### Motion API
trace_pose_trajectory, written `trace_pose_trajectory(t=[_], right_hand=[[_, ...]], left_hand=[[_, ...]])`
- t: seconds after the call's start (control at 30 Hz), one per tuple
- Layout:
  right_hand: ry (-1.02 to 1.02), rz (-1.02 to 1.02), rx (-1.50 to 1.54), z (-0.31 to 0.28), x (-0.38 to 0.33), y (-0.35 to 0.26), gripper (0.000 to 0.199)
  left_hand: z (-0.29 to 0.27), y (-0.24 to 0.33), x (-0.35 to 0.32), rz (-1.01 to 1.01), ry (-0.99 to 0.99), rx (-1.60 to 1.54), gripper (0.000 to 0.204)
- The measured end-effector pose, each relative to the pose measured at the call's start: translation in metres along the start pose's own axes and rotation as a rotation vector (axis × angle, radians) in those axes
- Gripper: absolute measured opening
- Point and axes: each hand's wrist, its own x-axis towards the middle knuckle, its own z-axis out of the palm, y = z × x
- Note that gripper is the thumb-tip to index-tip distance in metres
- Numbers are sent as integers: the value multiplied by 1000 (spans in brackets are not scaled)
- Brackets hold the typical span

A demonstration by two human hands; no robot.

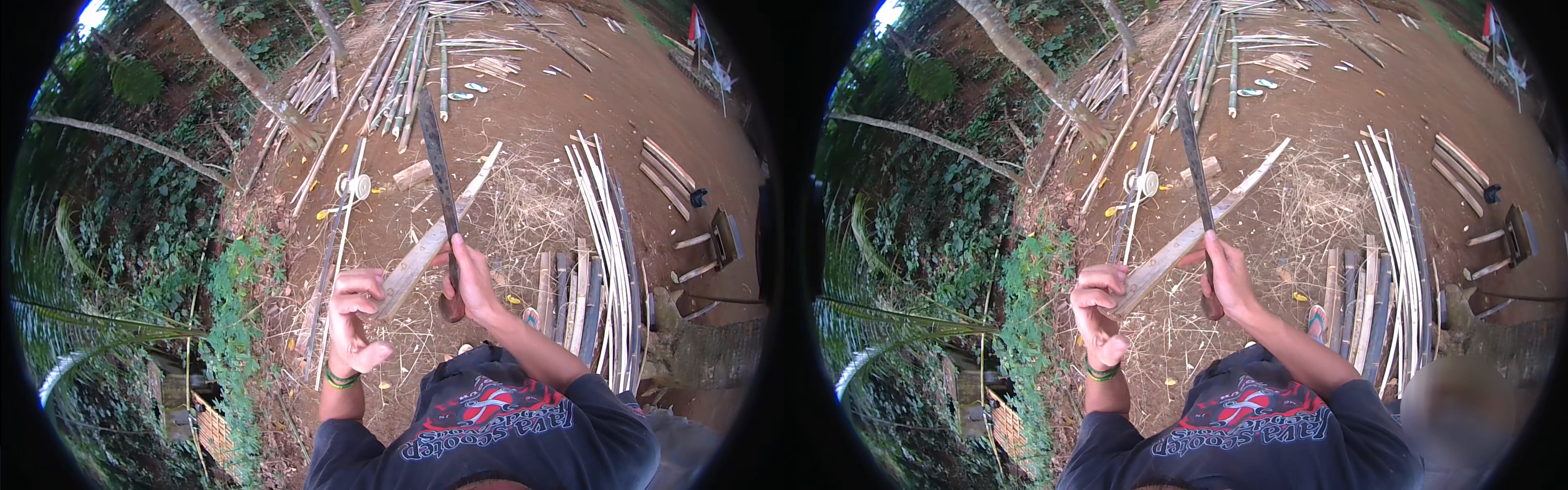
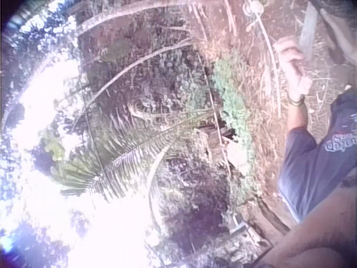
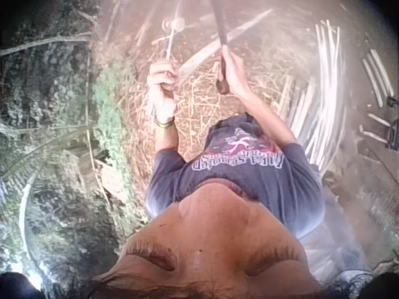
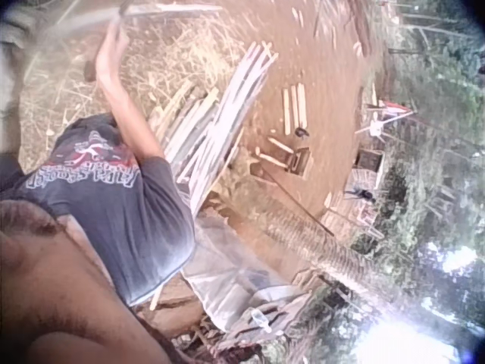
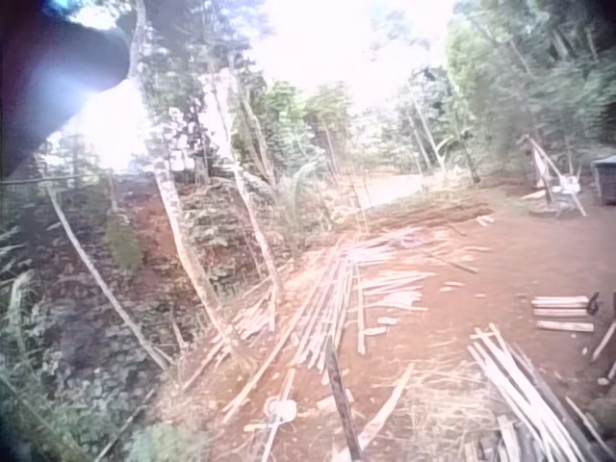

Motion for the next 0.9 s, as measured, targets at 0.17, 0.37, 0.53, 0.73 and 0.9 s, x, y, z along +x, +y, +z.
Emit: trace_pose_trajectory(t=[0.17, 0.37, 0.53, 0.73, 0.9], right_hand=[[4, 20, -44, -19, -10, -14, 58], [-113, 146, -191, -69, -37, -31, 52], [-108, 316, -41, -90, -49, -20, 45], [-147, 518, -192, -105, -30, -24, 44], [-325, 467, -291, -77, -45, -39, 42]], left_hand=[[-11, -5, -12, 99, -128, 95, 24], [6, -10, -32, 104, -52, 34, 25], [7, -14, -41, 135, 25, 140, 32], [4, -16, -52, 111, 149, 130, 42], [-1, -27, -53, 134, 216, 185, 46]])
